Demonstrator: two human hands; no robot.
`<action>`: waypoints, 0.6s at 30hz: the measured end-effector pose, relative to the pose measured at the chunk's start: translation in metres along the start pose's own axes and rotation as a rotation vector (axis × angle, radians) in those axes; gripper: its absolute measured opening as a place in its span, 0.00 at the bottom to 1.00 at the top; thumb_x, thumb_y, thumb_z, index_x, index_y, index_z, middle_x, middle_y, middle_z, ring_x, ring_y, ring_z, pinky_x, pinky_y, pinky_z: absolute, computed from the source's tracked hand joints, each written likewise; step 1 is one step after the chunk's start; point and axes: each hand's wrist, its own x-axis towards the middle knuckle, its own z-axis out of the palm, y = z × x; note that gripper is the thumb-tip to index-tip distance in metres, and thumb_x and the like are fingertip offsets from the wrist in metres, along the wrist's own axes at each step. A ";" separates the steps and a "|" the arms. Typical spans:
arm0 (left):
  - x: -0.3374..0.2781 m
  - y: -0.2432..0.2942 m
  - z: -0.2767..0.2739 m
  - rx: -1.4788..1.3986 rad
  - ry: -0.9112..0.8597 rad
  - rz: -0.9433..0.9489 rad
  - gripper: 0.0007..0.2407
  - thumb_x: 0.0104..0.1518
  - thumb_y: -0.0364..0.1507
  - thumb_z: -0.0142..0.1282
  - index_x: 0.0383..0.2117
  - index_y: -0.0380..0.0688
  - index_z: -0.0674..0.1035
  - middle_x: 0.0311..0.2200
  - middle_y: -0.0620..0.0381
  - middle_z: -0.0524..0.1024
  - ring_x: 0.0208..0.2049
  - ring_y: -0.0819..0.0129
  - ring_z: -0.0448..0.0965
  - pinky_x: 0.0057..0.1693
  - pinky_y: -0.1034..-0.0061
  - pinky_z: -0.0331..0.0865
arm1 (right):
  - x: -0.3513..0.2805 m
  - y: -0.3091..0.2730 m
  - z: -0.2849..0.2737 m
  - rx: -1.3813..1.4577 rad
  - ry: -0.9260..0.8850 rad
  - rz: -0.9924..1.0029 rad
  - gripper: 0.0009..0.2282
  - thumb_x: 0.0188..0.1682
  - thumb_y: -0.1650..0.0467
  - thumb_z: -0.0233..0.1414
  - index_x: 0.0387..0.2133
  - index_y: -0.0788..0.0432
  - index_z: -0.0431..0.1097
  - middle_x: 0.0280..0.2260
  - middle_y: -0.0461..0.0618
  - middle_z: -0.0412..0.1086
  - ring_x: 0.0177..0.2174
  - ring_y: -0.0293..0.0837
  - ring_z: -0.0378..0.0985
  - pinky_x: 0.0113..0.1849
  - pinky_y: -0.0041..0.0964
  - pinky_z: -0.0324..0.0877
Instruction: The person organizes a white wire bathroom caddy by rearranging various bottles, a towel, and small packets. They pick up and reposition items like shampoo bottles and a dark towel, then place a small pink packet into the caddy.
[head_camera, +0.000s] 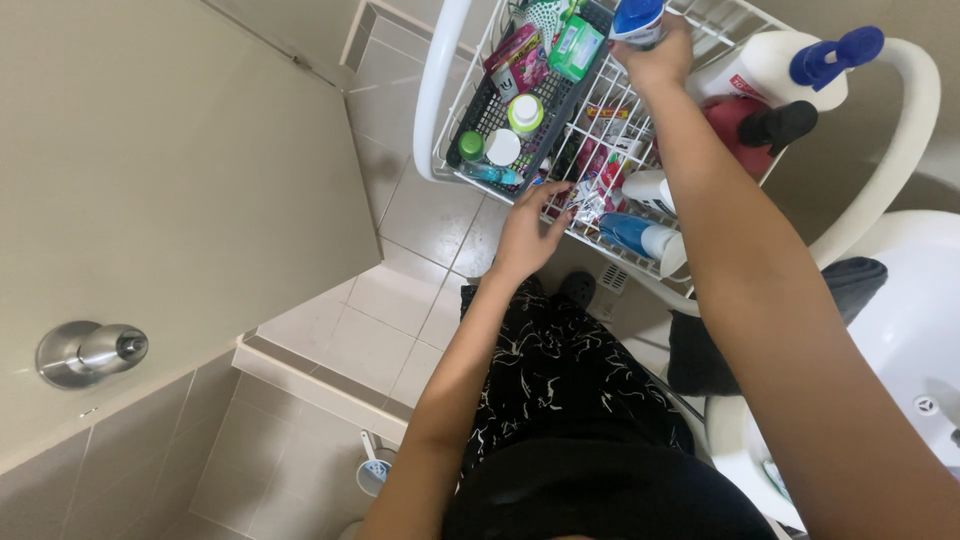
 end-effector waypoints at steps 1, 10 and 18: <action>-0.001 -0.001 -0.001 0.021 0.009 0.001 0.16 0.57 0.24 0.61 0.52 0.40 0.78 0.50 0.45 0.78 0.53 0.50 0.79 0.60 0.65 0.70 | -0.001 -0.007 -0.004 -0.049 -0.014 -0.032 0.29 0.33 0.67 0.76 0.47 0.62 0.70 0.43 0.51 0.77 0.42 0.43 0.81 0.46 0.37 0.74; -0.007 -0.006 -0.010 0.034 0.033 -0.034 0.15 0.57 0.26 0.61 0.51 0.40 0.78 0.50 0.45 0.78 0.53 0.49 0.78 0.60 0.64 0.70 | -0.002 -0.023 -0.006 -0.227 0.057 -0.058 0.25 0.34 0.56 0.75 0.36 0.61 0.75 0.35 0.55 0.79 0.37 0.50 0.83 0.42 0.43 0.75; -0.005 -0.011 -0.010 0.056 0.026 -0.051 0.14 0.58 0.26 0.60 0.50 0.39 0.78 0.51 0.44 0.78 0.54 0.48 0.78 0.60 0.64 0.70 | 0.004 -0.025 -0.012 -0.328 0.096 -0.048 0.21 0.36 0.55 0.72 0.29 0.59 0.77 0.32 0.57 0.79 0.35 0.53 0.83 0.40 0.46 0.74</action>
